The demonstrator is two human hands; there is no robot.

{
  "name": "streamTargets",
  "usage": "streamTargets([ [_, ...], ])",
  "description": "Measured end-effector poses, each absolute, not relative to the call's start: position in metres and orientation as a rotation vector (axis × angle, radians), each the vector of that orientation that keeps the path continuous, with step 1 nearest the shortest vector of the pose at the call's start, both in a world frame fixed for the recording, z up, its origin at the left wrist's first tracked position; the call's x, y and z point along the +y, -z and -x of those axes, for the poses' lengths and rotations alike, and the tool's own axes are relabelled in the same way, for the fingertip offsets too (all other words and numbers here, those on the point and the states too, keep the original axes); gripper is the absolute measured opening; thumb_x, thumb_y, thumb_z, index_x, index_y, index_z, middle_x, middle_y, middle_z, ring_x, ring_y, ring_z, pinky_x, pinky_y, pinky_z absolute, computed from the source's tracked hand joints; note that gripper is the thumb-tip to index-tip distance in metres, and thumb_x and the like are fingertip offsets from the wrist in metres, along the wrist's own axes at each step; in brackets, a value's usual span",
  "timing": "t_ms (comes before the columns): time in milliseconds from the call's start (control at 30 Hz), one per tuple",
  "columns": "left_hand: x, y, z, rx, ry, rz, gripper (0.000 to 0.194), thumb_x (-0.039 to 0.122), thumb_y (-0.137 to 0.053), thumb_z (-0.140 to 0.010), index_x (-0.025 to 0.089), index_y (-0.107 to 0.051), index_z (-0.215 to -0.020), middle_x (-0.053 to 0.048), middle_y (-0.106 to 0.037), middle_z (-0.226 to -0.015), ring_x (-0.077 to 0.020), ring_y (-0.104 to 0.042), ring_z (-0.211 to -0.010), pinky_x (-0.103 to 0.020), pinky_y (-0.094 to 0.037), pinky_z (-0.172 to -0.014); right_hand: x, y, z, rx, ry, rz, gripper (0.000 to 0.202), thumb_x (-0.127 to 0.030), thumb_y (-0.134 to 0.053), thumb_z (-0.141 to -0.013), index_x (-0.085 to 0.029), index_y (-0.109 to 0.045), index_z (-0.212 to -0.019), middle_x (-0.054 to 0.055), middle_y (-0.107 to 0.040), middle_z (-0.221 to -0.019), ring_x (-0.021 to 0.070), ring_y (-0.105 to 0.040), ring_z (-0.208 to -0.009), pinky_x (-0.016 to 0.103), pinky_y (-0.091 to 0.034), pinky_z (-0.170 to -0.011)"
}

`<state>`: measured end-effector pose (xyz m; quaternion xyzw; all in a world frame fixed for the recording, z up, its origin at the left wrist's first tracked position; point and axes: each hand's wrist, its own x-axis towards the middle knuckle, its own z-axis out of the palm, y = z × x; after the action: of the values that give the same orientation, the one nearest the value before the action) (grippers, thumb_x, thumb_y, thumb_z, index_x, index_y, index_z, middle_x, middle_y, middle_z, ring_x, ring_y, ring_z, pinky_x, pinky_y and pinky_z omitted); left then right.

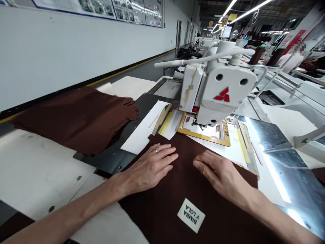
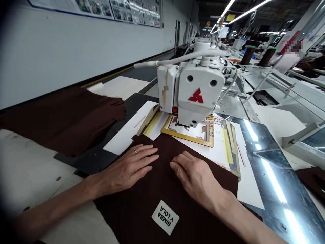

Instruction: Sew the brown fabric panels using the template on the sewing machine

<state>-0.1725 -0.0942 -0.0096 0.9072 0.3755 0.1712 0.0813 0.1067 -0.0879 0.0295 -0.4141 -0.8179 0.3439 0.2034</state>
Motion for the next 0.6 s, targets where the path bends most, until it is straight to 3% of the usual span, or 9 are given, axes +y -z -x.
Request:
streamTargets([
  [167,-0.097,-0.017,0.151,0.99,-0.305,-2.726,0.034,0.023,-0.06,-0.102,0.021,-0.06,-0.137,-0.007,-0.067,-0.122,-0.0239,-0.062,-0.108,-0.04,-0.047,-0.102,-0.07,0.017,-0.107,-2.491,-0.54,1.169,0.022,-0.029,-0.045,-0.108,-0.02,-0.062,-0.118,0.004,-0.059,-0.101,0.0161,-0.06,-0.072,0.03,-0.047,-0.061],
  [333,-0.084,-0.036,0.136,0.975,-0.035,-2.674,0.003,0.021,-0.067,-0.097,0.02,-0.066,-0.1,-0.001,-0.06,-0.097,-0.0189,-0.059,-0.088,-0.036,-0.046,-0.095,-0.081,0.023,-0.104,-2.578,-0.239,1.137,0.027,-0.036,-0.048,-0.109,-0.017,-0.06,-0.123,0.006,-0.056,-0.101,0.0198,-0.062,-0.079,0.029,-0.041,-0.053],
  [400,-0.087,-0.044,0.137,0.932,-0.027,-2.685,0.011,0.02,-0.064,-0.099,0.02,-0.061,-0.088,-0.001,-0.057,-0.09,-0.0177,-0.056,-0.081,-0.032,-0.047,-0.087,-0.083,0.022,-0.104,-2.594,-0.198,1.152,0.027,-0.038,-0.049,-0.109,-0.017,-0.059,-0.123,0.006,-0.056,-0.101,0.0201,-0.062,-0.08,0.029,-0.039,-0.053],
  [600,-0.142,-0.047,0.153,0.846,-0.165,-2.871,0.023,0.0,-0.048,-0.095,0.016,-0.063,-0.102,-0.004,-0.055,-0.088,-0.0202,-0.053,-0.081,-0.038,-0.048,-0.083,-0.087,0.019,-0.101,-2.64,-0.194,1.215,0.029,-0.041,-0.058,-0.105,-0.017,-0.058,-0.121,0.007,-0.057,-0.103,0.0219,-0.062,-0.082,0.029,-0.041,-0.056],
])
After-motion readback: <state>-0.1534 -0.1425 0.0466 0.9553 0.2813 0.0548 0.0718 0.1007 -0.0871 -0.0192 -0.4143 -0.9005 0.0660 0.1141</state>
